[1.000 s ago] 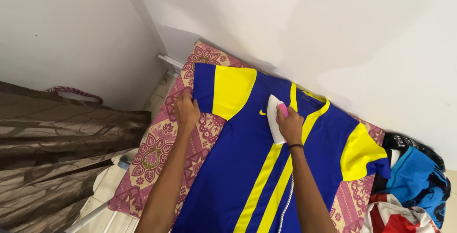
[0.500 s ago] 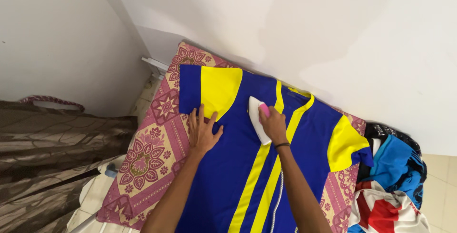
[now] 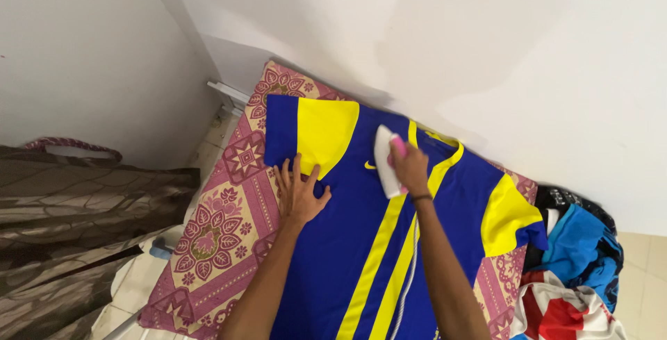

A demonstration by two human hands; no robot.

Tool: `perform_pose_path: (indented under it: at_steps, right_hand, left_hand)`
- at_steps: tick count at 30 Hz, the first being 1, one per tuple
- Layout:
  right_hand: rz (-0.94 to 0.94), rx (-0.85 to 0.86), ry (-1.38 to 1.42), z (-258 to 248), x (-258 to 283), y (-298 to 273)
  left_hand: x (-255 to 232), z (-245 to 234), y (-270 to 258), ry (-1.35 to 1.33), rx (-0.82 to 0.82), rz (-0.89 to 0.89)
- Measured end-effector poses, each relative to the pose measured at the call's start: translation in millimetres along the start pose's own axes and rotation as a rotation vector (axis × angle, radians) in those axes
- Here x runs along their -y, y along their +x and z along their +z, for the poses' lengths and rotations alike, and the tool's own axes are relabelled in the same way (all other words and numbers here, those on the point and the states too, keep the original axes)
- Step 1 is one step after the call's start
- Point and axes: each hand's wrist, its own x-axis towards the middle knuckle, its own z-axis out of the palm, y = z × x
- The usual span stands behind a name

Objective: The person irons a blue and yellow sports jersey on a patterned ironing board. They smooth the fabric with their hands, use a pink and white iron to press the back and front of the shirt, and flip the garment over to ensure both sides are wrinkle-free.

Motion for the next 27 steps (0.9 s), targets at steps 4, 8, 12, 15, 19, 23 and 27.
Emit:
perform_pose_path:
  at_steps: [4, 8, 12, 15, 19, 23, 27]
  right_hand:
    - [0.021, 0.086, 0.042, 2.5, 16.3, -43.1]
    - [-0.099, 0.023, 0.003, 11.6, 10.4, -35.2]
    - [-0.106, -0.041, -0.053, 23.9, -5.2, 14.8]
    - [-0.114, -0.101, -0.063, 25.1, -4.3, 38.4]
    - [-0.071, -0.073, -0.021, 13.8, 19.7, 27.9]
    - [-0.109, 0.037, 0.037, 8.1, 44.1, -14.2]
    - [-0.204, 0.039, 0.025, 22.0, 48.1, -18.2]
  left_hand:
    - [-0.1, 0.8, -0.7, -0.013, -0.021, -0.001]
    - [0.9, 0.4, -1.2, -0.028, -0.044, 0.005]
    - [-0.5, -0.5, -2.5, -0.029, -0.027, -0.007]
    - [0.8, 0.3, -2.5, -0.029, -0.033, 0.001]
    - [2.7, 3.7, -3.0, -0.023, -0.044, 0.003]
    - [4.6, 6.0, -4.5, -0.037, -0.070, 0.013]
    - [4.1, 4.8, -4.4, -0.055, -0.069, 0.002]
